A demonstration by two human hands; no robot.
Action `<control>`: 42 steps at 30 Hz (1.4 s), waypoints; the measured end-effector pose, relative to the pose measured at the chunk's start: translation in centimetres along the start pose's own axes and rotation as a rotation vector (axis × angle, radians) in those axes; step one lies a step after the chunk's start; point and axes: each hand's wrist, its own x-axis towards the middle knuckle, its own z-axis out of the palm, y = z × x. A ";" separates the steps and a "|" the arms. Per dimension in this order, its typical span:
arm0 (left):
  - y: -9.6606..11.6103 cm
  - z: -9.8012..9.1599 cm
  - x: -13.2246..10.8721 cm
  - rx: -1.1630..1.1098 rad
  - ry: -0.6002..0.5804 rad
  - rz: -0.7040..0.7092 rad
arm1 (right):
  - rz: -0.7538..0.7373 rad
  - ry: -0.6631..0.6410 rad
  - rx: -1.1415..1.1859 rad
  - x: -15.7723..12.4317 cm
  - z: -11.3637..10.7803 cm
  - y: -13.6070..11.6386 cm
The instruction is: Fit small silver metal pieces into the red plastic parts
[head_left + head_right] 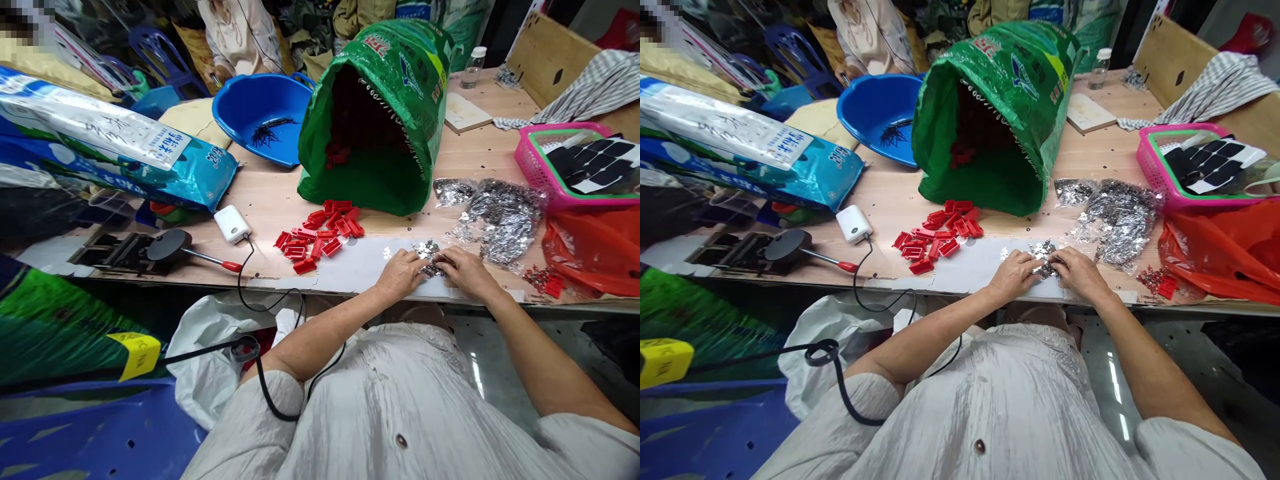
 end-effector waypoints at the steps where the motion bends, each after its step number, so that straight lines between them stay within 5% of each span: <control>1: 0.0 0.1 0.3 0.018 -0.022 0.012 | 0.002 0.009 0.001 0.0 0.0 -0.1; 8: 0.2 0.2 0.7 0.041 -0.054 0.014 | 0.038 0.080 -0.035 -0.2 -0.3 0.6; 21: 1.0 -2.0 0.9 -0.090 -0.144 -0.298 | 0.062 0.060 -0.046 -0.7 -0.3 0.9; 33: 1.3 -0.3 2.4 0.091 -0.123 -0.116 | 0.032 0.006 -0.109 -2.0 -0.5 0.7; 42: 1.2 0.1 3.1 0.053 -0.104 -0.114 | -0.003 0.002 -0.094 -2.6 -0.7 -0.3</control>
